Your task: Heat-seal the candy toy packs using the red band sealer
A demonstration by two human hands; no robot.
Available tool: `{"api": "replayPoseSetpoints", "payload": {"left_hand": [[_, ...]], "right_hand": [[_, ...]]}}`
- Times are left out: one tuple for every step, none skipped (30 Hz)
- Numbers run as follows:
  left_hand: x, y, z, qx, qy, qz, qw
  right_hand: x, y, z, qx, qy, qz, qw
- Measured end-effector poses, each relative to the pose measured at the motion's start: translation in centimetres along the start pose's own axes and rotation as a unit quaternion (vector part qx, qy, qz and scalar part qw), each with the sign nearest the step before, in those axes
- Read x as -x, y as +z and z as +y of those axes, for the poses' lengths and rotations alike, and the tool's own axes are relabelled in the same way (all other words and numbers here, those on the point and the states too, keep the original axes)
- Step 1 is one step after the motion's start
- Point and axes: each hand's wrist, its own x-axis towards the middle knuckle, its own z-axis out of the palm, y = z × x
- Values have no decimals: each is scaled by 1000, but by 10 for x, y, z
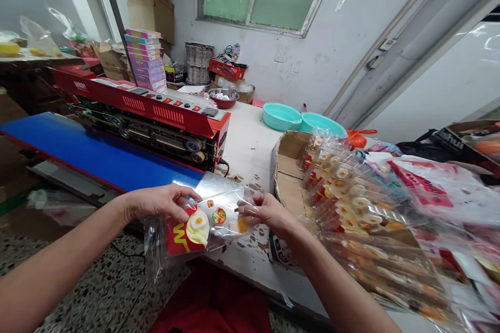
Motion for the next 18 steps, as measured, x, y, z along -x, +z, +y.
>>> {"api": "replayPoseSetpoints", "payload": {"left_hand": [[3,-2,-3,6,8,11,1000],[7,-3,-8,18,18,25,999],[11,-3,-13,37,29,41,998],[17,-1,-19,60,41,64,995],[22,2,-26,89,49,98,990],[27,6,-32,118,53,139,982],[32,13,-39,147,53,185,970],[36,20,-46,173,50,229,957],[38,28,-53,196,45,267,943],[40,37,-59,213,39,297,930],[40,44,-64,224,33,320,920],[40,51,-69,229,30,338,912],[39,56,-72,231,30,356,905],[38,58,-76,231,34,375,897],[38,59,-78,228,39,394,889],[37,57,-79,226,46,412,882],[38,54,-80,224,53,428,874],[39,50,-79,221,58,442,867]], "right_hand": [[0,-1,0,-18,4,9,1000],[1,-2,0,-34,5,20,999],[1,-4,0,-47,4,31,998],[0,-5,1,-59,2,43,997],[0,-6,3,-69,1,52,996],[-1,-6,4,-76,3,58,995],[-1,-7,6,-82,8,59,995],[-2,-7,7,-86,14,57,995],[-2,-6,8,-91,20,53,994],[-2,-6,8,-94,25,49,994],[-2,-6,9,-96,28,44,994],[-2,-6,9,-96,32,41,994],[-1,-6,9,-95,36,36,994],[-1,-6,10,-92,41,32,994],[0,-7,11,-90,47,27,995],[0,-7,11,-86,52,22,995],[0,-8,12,-84,55,20,995],[0,-9,13,-82,56,21,995]]}}
